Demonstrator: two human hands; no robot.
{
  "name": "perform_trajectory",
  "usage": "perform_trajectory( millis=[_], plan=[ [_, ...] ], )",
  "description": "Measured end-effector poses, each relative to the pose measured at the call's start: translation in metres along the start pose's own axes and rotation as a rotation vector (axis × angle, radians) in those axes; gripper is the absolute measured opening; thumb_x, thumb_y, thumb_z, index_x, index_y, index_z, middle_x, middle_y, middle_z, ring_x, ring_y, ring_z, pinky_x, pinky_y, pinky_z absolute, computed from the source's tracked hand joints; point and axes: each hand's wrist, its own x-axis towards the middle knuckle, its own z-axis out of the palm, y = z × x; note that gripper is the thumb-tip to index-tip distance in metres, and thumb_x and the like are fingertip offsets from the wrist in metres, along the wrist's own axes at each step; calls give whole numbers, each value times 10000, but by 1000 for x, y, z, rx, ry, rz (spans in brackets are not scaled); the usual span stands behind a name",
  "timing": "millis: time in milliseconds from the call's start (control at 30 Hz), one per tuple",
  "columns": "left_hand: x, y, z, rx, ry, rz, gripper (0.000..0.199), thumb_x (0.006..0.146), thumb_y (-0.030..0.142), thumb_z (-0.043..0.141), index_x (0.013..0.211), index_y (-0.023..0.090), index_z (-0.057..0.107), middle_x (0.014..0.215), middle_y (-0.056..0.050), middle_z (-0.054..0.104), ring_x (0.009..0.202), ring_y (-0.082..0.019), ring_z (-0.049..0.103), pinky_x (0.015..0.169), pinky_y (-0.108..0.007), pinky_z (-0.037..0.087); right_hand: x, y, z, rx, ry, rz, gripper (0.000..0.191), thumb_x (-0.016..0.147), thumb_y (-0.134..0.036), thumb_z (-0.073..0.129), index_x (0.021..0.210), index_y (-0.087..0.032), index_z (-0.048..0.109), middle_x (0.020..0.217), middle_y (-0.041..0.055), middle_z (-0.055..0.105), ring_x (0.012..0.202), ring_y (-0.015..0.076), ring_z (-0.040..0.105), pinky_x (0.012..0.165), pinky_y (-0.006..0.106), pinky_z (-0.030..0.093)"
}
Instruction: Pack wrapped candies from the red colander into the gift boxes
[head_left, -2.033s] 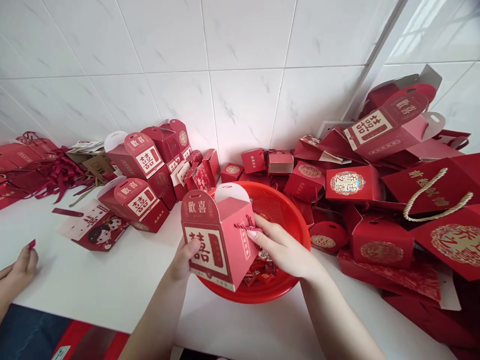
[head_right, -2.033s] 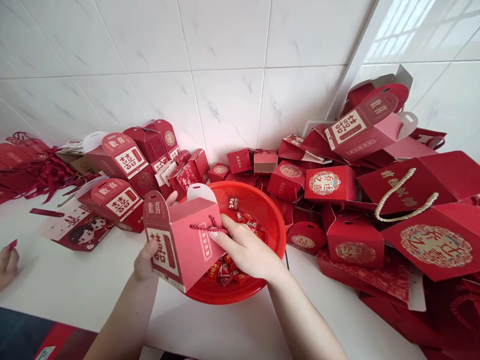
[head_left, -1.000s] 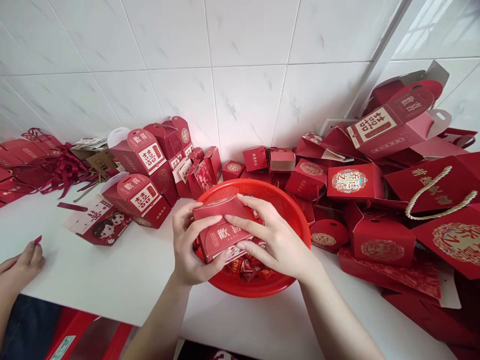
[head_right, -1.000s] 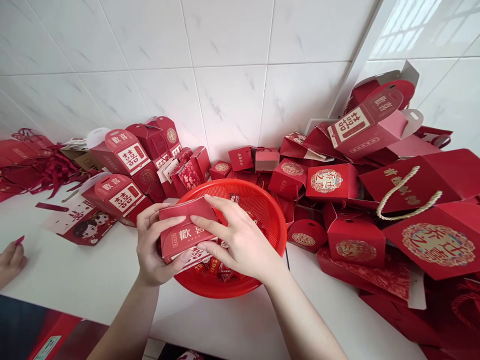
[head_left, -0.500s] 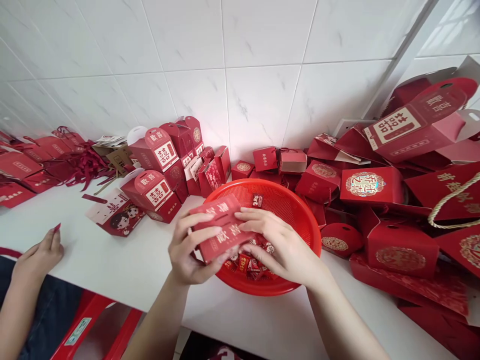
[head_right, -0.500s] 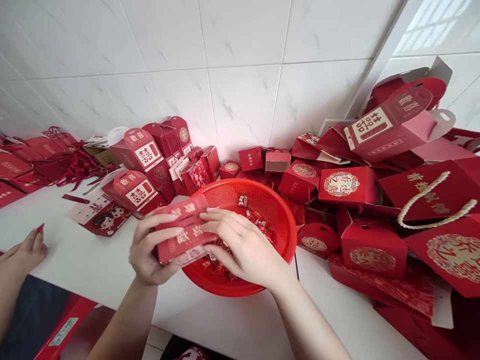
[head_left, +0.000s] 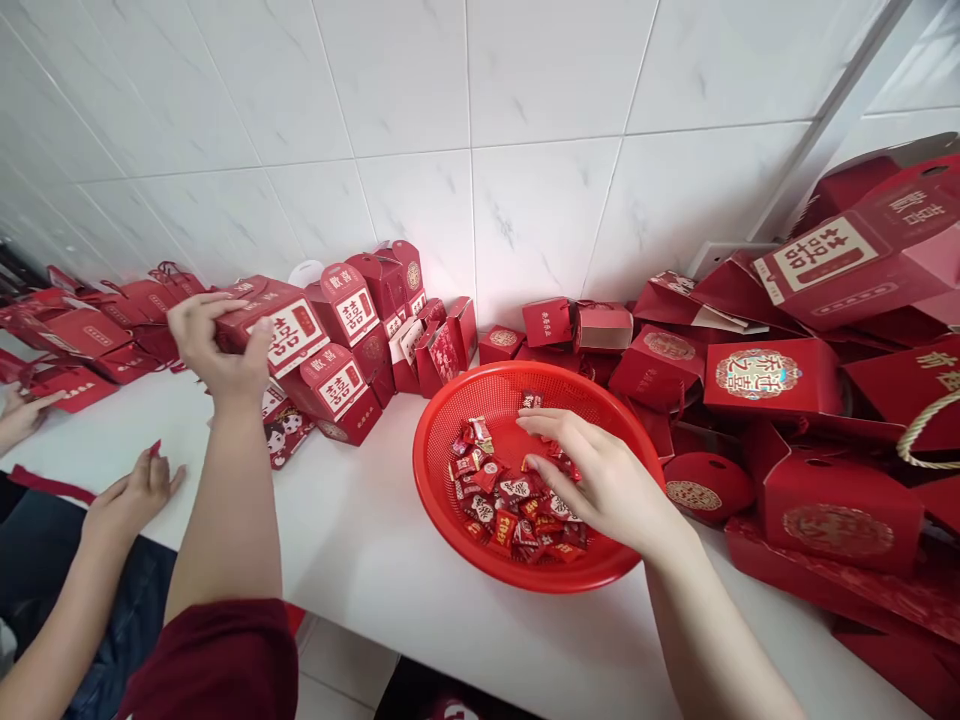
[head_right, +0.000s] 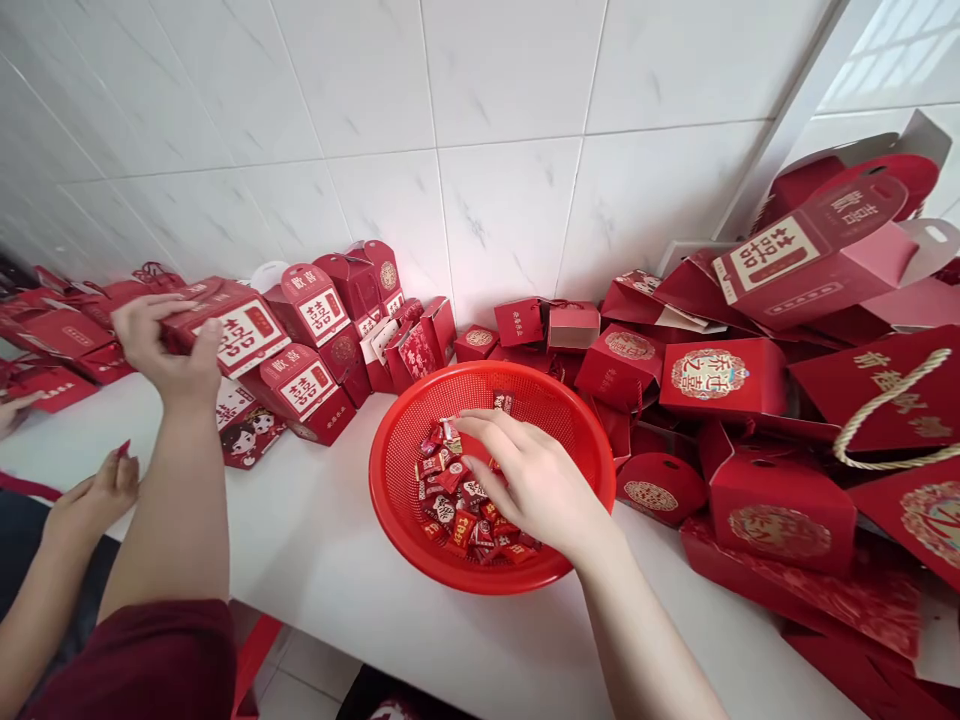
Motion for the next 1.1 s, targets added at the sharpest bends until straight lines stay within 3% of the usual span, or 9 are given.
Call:
perform_trajectory(
  millis=[167,400,533,667,833,967,1100],
  plan=[
    [-22,-13,19,-67,-124,-59,413,752,311,776,1033,113,546,1185,-72,425,1224,-239,425,1134,-453,283,0,3,4,-62,-76,42,252,1019,-230,473,1268,-232,509,1217,67,675,1066,240,662,890,417,544],
    [-40,-26,34,-70,-111,-97,337,851,293,668,1083,108,507,1181,-92,399,1216,-226,413,1117,-447,290,1,3,5,-81,-97,67,234,1026,-243,467,1251,-220,527,1143,75,701,1001,241,683,847,415,552],
    [-45,-21,32,-80,-125,-65,452,845,285,691,1189,101,463,1303,-124,370,1321,-260,369,1155,-471,248,1,3,7,-89,-107,72,230,1026,-248,464,1244,-221,531,1156,78,702,998,249,686,852,426,557],
    [-50,-14,30,-53,-125,-80,636,790,248,759,1296,97,405,1484,-166,233,1434,-297,249,1193,-482,191,0,5,7,-94,-117,76,236,1025,-243,463,1249,-220,530,1166,79,702,992,252,687,853,430,558],
    [-49,-13,35,-19,-96,-195,623,740,295,818,1189,113,425,1455,-190,236,1396,-295,276,1162,-484,200,0,6,9,-111,-121,72,240,1025,-240,459,1251,-215,534,1162,87,706,970,252,691,832,427,558],
    [-50,-12,40,-28,-67,-197,758,659,317,880,1225,96,425,1471,-215,240,1406,-317,257,1165,-497,167,2,5,10,-119,-128,75,233,1027,-245,458,1245,-211,533,1154,80,707,960,253,690,823,428,553],
    [-54,-7,42,-13,-65,-158,804,709,340,850,1320,97,388,1543,-217,146,1472,-312,156,1191,-489,145,2,5,10,-119,-133,87,229,1028,-241,452,1241,-212,530,1119,72,713,959,250,688,819,418,551]
  ],
)
